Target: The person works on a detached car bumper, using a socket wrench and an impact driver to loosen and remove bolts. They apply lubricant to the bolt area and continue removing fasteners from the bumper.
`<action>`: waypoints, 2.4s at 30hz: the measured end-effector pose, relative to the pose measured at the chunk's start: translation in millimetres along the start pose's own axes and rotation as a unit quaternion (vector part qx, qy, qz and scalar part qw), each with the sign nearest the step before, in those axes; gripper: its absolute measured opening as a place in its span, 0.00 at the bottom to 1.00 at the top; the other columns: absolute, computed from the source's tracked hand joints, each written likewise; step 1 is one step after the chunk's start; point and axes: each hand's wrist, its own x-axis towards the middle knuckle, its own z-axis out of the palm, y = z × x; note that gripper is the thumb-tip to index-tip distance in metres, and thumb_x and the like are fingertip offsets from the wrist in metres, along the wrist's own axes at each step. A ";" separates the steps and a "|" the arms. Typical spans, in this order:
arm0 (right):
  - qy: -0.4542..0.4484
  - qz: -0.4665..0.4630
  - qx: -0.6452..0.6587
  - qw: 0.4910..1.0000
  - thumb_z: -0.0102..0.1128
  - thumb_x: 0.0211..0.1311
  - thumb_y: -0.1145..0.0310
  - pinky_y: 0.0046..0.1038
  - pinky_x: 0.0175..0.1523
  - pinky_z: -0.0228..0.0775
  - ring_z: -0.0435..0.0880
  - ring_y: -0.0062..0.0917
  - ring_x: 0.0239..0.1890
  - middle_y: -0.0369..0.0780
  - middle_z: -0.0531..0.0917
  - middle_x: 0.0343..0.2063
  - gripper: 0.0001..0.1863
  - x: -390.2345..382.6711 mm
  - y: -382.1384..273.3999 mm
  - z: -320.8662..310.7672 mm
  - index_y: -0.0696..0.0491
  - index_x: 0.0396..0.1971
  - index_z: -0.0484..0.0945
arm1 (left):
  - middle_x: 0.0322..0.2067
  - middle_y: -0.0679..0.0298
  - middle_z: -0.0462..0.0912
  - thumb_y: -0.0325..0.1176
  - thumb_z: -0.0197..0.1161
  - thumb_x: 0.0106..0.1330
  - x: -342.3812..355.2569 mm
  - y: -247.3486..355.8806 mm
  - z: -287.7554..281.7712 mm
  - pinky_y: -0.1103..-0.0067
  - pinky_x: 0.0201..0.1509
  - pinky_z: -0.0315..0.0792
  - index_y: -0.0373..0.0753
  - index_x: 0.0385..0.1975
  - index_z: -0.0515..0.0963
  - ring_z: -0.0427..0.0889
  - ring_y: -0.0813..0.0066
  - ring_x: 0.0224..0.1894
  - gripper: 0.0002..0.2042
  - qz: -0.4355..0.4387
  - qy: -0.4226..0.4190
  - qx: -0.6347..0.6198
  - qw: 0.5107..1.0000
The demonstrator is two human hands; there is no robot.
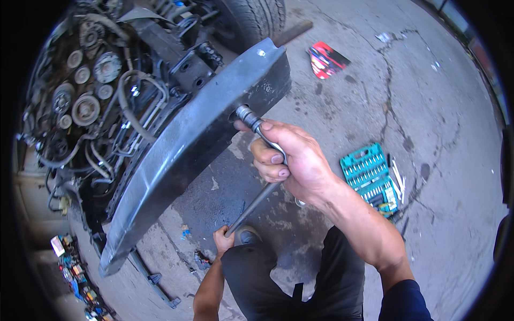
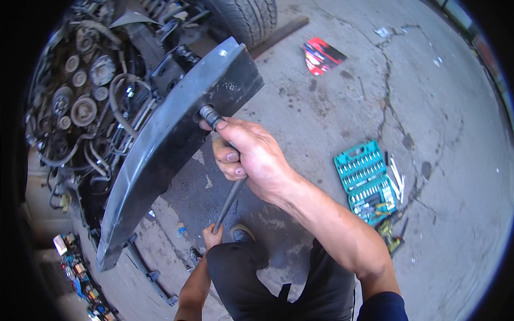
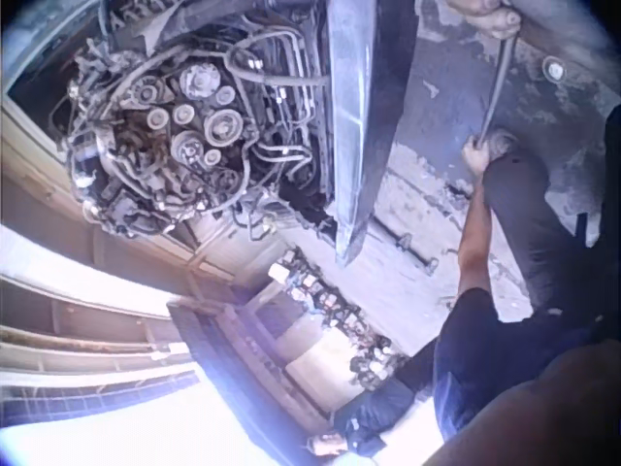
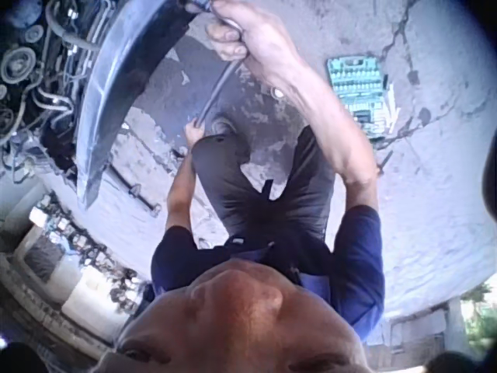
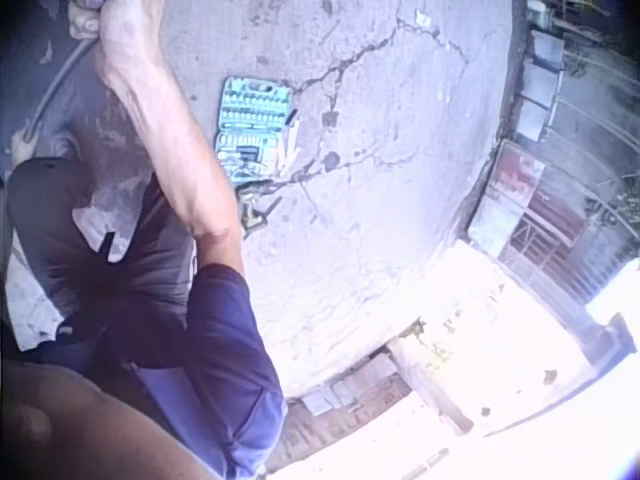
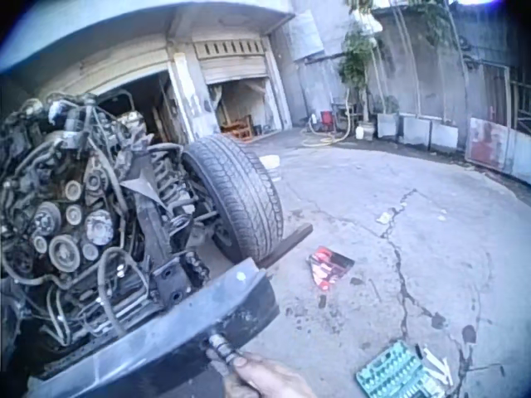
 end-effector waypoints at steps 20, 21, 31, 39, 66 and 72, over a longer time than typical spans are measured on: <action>0.107 -0.087 -0.249 0.959 0.47 0.77 0.61 0.20 0.19 0.46 0.53 0.12 0.13 0.27 0.59 0.14 0.17 2.2 10.3 14.6 0.61 0.47 0.76 | 0.21 0.42 0.74 0.28 0.60 0.60 89.8 -14.4 152.7 0.61 0.27 0.68 0.33 0.22 0.77 0.77 0.39 0.26 0.07 0.227 -0.062 -0.131 0.963; 0.090 -0.091 -0.262 0.957 0.49 0.75 0.61 0.20 0.19 0.48 0.55 0.11 0.14 0.27 0.63 0.15 0.16 2.1 9.8 12.5 0.60 0.46 0.74 | 0.21 0.42 0.75 0.28 0.61 0.61 97.0 -11.2 169.5 0.61 0.27 0.68 0.33 0.21 0.76 0.77 0.39 0.25 0.08 0.213 -0.044 -0.140 0.966; 0.094 -0.110 -0.343 0.928 0.50 0.76 0.62 0.19 0.19 0.45 0.54 0.09 0.15 0.25 0.60 0.16 0.15 1.5 5.6 14.5 0.59 0.48 0.74 | 0.17 0.48 0.73 0.39 0.61 0.65 109.8 57.6 228.1 0.65 0.28 0.69 0.31 0.21 0.78 0.79 0.61 0.20 0.16 0.037 -0.107 -0.063 0.992; 0.025 -0.094 -0.168 0.981 0.50 0.73 0.65 0.22 0.18 0.49 0.59 0.13 0.13 0.29 0.65 0.14 0.11 2.3 8.1 6.7 0.59 0.39 0.72 | 0.11 0.70 0.68 0.39 0.62 0.69 39.0 17.9 75.4 0.69 0.23 0.60 0.32 0.13 0.71 0.64 0.82 0.19 0.22 -0.077 -0.074 -0.074 0.992; 0.090 0.002 -0.026 0.996 0.52 0.76 0.62 0.18 0.22 0.54 0.62 0.10 0.18 0.28 0.65 0.17 0.12 -94.4 63.1 -107.5 0.56 0.39 0.73 | 0.16 0.51 0.77 0.39 0.68 0.63 -62.5 -5.4 66.7 0.67 0.26 0.72 0.34 0.24 0.79 0.85 0.62 0.21 0.14 -0.007 -0.168 0.153 0.974; 0.053 -0.026 -0.372 0.926 0.47 0.77 0.57 0.32 0.38 0.69 0.77 0.27 0.33 0.43 0.76 0.32 0.22 -91.8 129.8 -141.3 0.61 0.58 0.72 | 0.16 0.63 0.78 0.30 0.72 0.63 -97.7 53.0 53.1 0.78 0.27 0.67 0.34 0.26 0.80 0.72 0.83 0.21 0.09 -0.027 -0.214 -0.108 0.970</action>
